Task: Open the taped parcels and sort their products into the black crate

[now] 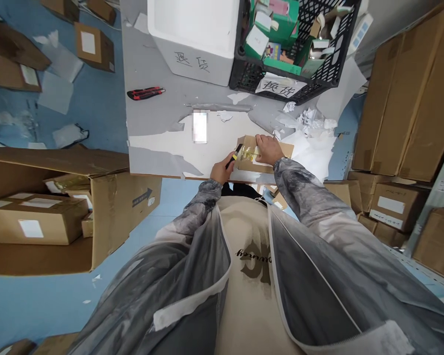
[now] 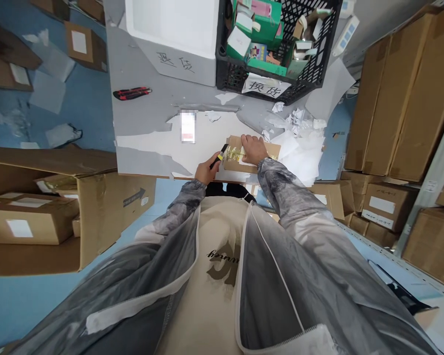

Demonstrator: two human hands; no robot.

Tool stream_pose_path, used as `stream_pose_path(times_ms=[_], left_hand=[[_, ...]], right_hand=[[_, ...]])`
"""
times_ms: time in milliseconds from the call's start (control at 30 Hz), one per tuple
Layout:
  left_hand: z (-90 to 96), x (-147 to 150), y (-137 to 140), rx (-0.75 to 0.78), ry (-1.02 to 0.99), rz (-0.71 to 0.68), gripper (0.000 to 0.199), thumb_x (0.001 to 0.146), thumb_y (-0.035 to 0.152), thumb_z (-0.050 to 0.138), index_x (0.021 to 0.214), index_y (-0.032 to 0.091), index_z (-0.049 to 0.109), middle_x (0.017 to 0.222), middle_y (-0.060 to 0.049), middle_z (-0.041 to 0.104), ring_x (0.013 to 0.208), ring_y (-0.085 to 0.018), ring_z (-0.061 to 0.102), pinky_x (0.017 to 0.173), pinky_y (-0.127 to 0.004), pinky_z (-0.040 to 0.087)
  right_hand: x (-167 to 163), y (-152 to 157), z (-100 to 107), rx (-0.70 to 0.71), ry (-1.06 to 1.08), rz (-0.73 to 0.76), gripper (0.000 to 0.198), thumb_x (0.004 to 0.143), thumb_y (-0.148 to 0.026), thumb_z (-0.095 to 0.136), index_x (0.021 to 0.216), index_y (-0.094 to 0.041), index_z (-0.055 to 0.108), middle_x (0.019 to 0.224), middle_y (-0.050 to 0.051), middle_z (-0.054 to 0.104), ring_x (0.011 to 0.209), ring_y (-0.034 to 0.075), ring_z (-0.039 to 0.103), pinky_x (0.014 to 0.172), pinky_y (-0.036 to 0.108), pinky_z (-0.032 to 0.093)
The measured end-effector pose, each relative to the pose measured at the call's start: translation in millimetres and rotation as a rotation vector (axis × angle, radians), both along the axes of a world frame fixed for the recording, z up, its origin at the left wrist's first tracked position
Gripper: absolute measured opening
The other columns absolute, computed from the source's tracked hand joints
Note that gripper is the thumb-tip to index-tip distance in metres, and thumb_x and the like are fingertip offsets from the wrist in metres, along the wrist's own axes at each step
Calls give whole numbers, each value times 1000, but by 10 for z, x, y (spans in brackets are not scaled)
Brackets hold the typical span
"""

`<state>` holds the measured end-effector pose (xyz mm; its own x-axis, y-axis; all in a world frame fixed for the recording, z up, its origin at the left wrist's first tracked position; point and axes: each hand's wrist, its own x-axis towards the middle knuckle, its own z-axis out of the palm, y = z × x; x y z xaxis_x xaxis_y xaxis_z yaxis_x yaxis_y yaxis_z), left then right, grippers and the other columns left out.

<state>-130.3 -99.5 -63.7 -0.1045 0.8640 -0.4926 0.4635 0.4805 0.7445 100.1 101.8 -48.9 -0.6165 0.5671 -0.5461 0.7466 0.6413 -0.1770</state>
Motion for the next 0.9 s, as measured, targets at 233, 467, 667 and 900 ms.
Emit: stream_pose_path(times_ms=[233, 467, 667, 900], left_hand=[[-2, -83, 84, 19, 79, -118, 63, 127, 37, 60, 189, 24, 62, 105, -6, 93, 90, -24, 86, 93, -27, 62], [136, -121, 139, -15, 241, -334, 65, 128, 36, 57, 193, 26, 56, 141, -15, 93, 122, -35, 90, 104, -34, 62], [124, -151, -112, 19, 89, -275, 63, 126, 36, 60, 189, 26, 62, 125, -10, 95, 112, -31, 91, 103, -32, 65], [3, -121, -426, -32, -182, -29, 69, 124, 48, 59, 187, 20, 64, 80, 0, 84, 58, -19, 73, 72, -27, 66]], right_hand=[[-152, -86, 5, 130, 2, -31, 88, 90, -39, 80, 168, -4, 59, 157, 35, 71, 137, 54, 62, 122, 74, 52], [-191, -104, 18, 69, 17, -112, 78, 99, -42, 72, 167, -4, 62, 155, 38, 73, 142, 58, 61, 123, 77, 50], [-306, 33, 68, 52, -57, -140, 68, 100, -32, 66, 161, 0, 67, 154, 40, 74, 142, 58, 67, 119, 73, 56], [-333, 171, 278, 51, -146, -104, 53, 113, -33, 64, 159, -6, 70, 152, 33, 80, 140, 49, 74, 120, 55, 57]])
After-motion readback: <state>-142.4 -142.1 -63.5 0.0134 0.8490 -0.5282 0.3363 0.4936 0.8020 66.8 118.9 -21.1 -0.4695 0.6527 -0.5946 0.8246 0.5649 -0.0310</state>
